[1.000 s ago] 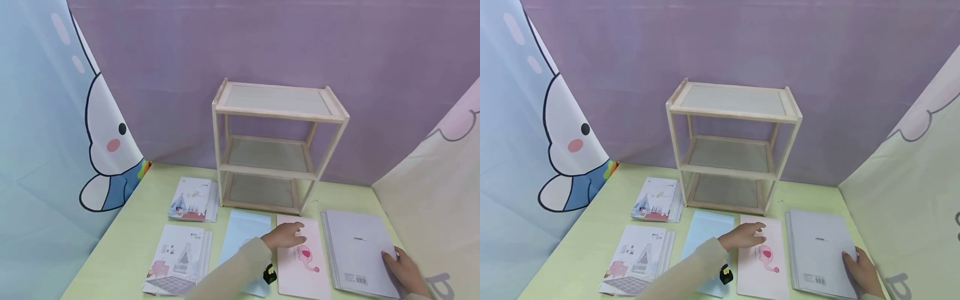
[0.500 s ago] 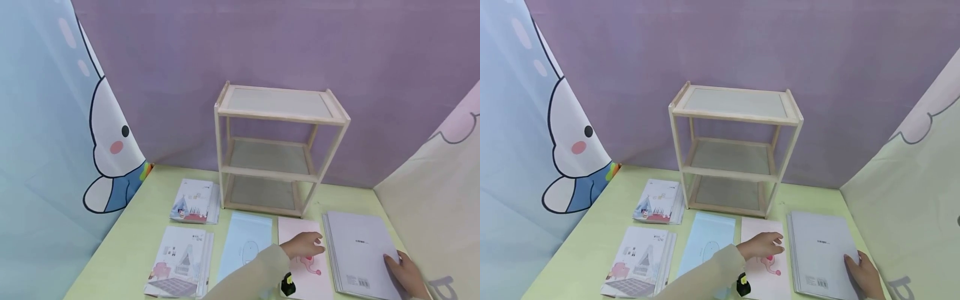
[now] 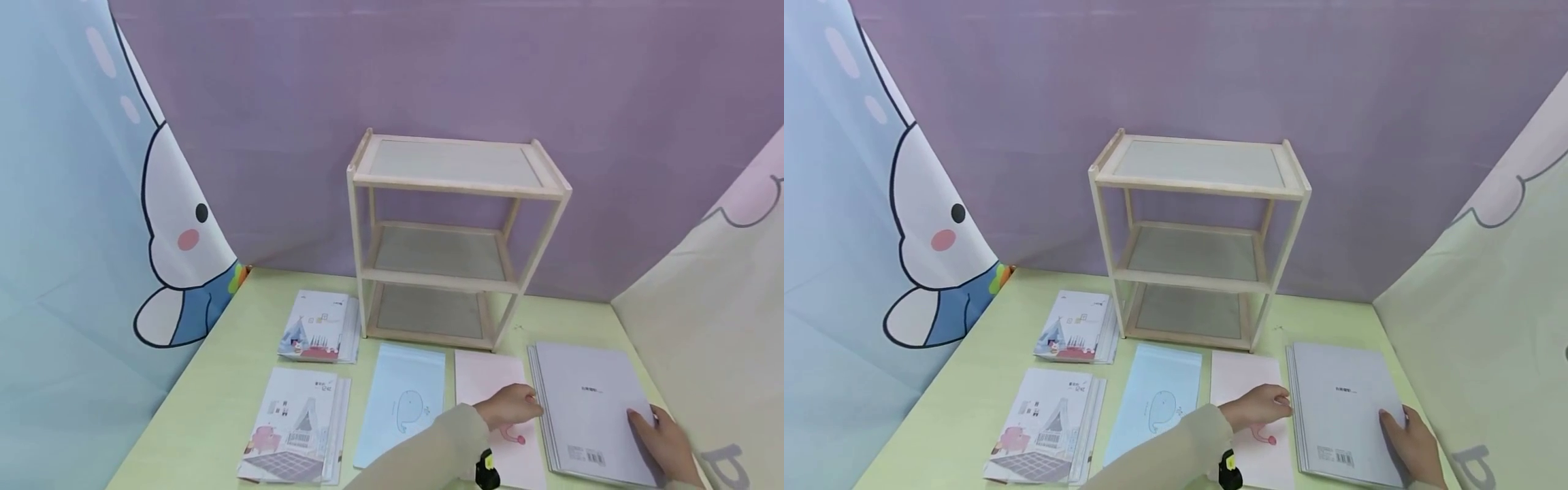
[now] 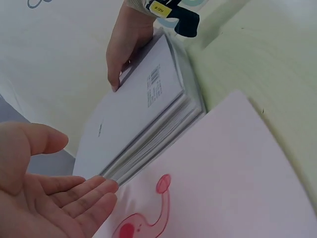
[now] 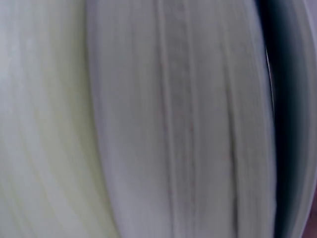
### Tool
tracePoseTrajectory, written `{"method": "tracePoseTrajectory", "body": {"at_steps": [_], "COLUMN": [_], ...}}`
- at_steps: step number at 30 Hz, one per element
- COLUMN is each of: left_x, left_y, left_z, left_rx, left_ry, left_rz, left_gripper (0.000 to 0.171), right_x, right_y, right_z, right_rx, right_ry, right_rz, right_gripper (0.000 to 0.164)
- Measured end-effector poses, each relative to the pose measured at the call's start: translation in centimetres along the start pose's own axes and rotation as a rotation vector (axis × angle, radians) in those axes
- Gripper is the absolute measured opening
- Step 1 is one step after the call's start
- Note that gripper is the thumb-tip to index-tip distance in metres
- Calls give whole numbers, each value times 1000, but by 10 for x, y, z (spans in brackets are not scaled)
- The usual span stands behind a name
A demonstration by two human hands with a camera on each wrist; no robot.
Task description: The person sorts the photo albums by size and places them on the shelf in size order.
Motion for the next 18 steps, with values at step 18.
{"method": "tracePoseTrajectory", "body": {"at_steps": [18], "left_x": [6], "left_y": [6], "left_z": [20], "left_rx": [158], "left_ry": [166], "left_rz": [-196], "left_gripper": [21], "right_x": [-3], "right_y": [-6], "right_z": [4], "right_rx": [19], "right_ry": [17], "right_rz": [15], "right_gripper": [82]}}
Point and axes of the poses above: each hand's wrist, its own y-axis away from the middle knuckle, its own z-axis out of the palm, x = y × z, the point moved 2 cm from there along -y, towards the middle knuckle, and after that the axes turned 13 degrees about z, right-handed, at the moved point
